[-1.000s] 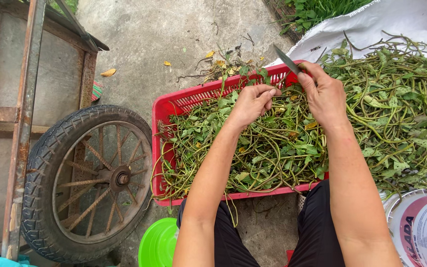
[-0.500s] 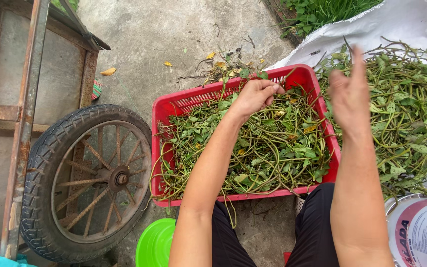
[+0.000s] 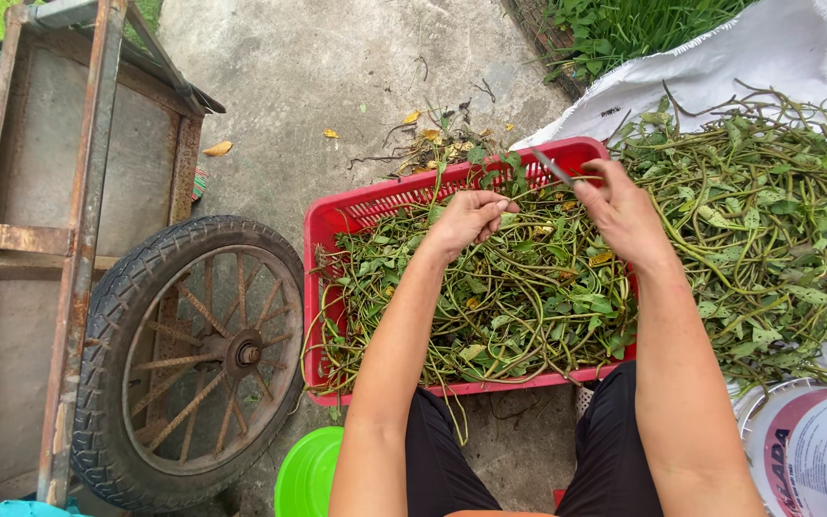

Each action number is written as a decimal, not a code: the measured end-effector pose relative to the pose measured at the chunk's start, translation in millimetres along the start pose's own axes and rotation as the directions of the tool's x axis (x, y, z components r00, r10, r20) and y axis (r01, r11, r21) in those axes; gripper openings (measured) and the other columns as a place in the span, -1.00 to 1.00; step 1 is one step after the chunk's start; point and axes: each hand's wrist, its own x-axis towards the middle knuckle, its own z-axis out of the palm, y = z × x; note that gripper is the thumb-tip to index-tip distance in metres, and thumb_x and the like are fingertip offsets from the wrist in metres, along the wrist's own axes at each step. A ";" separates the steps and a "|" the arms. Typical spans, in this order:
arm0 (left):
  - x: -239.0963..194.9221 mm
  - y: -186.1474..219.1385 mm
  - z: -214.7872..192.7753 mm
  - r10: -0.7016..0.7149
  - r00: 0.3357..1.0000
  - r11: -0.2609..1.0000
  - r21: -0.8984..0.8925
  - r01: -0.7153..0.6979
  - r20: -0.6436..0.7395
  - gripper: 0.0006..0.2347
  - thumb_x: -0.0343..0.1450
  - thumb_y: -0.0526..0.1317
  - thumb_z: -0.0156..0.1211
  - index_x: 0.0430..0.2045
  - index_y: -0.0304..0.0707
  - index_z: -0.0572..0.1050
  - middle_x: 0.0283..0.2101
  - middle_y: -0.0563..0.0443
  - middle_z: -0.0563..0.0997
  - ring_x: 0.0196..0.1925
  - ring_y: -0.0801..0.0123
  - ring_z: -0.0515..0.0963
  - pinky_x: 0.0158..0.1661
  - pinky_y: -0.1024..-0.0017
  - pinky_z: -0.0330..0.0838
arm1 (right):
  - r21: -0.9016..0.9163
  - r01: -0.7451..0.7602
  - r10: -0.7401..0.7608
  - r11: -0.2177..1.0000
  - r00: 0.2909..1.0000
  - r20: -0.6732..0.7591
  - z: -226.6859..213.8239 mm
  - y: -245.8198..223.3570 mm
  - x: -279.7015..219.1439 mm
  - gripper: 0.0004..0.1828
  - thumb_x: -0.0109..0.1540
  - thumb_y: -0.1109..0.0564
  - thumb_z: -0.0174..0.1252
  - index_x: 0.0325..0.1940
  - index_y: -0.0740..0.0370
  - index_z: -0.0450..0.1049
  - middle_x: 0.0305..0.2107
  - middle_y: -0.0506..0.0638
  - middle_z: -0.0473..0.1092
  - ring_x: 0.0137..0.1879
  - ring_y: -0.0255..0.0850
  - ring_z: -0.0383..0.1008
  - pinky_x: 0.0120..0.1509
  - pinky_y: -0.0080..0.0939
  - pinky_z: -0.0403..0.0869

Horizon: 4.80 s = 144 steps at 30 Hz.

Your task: The person sits on a low stool and uses a knife to trim green leafy vegetables, cutting off unwanted parts and placing the trimmed pieces into a red basket. The person handles the vegetables one at a time, repeatedly picking up stems, cutting them, and discarding the trimmings.

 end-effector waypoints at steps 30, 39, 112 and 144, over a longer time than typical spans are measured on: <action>-38.6 161.7 -25.5 0.703 0.595 0.702 0.244 -0.670 -0.390 -0.83 0.53 -0.07 0.23 -0.25 -0.11 0.65 -0.37 0.17 0.66 -0.41 0.61 0.51 -0.41 0.58 0.38 | 0.784 0.119 -0.073 0.609 0.993 -0.094 2.5 -19.9 3.4 -0.52 0.49 -0.21 -0.01 0.24 0.21 0.38 -0.52 -0.14 0.25 -0.50 -0.41 0.22 -0.43 -0.41 0.22; -31.1 60.7 -33.3 0.378 0.799 0.826 -0.219 -0.519 -0.467 -0.88 0.53 -0.17 0.25 -0.26 -0.20 0.64 -0.46 0.18 0.58 -0.44 0.61 0.43 -0.39 0.59 0.32 | 0.658 -0.068 -0.063 0.750 0.983 0.173 38.1 -13.5 9.9 -0.91 0.30 0.19 0.21 -0.14 0.25 0.49 -0.60 -0.19 0.26 -0.55 -0.43 0.17 -0.50 -0.40 0.14; -32.4 40.3 7.6 0.406 0.909 0.746 0.610 -0.266 -0.099 -0.80 0.46 -0.16 0.17 -0.15 -0.23 0.62 -0.19 -0.06 0.64 -0.16 0.12 0.65 -0.12 0.18 0.51 | 0.548 -0.169 0.002 0.819 0.957 0.292 60.0 -35.0 -0.8 -0.55 0.43 -0.13 0.05 0.23 0.21 0.52 -0.62 -0.15 0.21 -0.55 -0.44 0.11 -0.49 -0.39 0.10; -33.9 65.3 -63.8 0.349 0.916 0.775 0.610 -0.163 -0.197 -0.77 0.55 -0.13 0.01 -0.32 -0.13 0.63 -0.41 0.14 0.65 -0.20 0.36 0.63 0.38 -0.06 -0.18 | 0.811 0.045 -0.070 0.584 0.998 -0.006 19.1 -21.7 -3.9 -0.31 0.46 -0.35 -0.06 0.36 0.30 0.30 -0.50 -0.07 0.24 -0.47 -0.36 0.20 -0.40 -0.37 0.23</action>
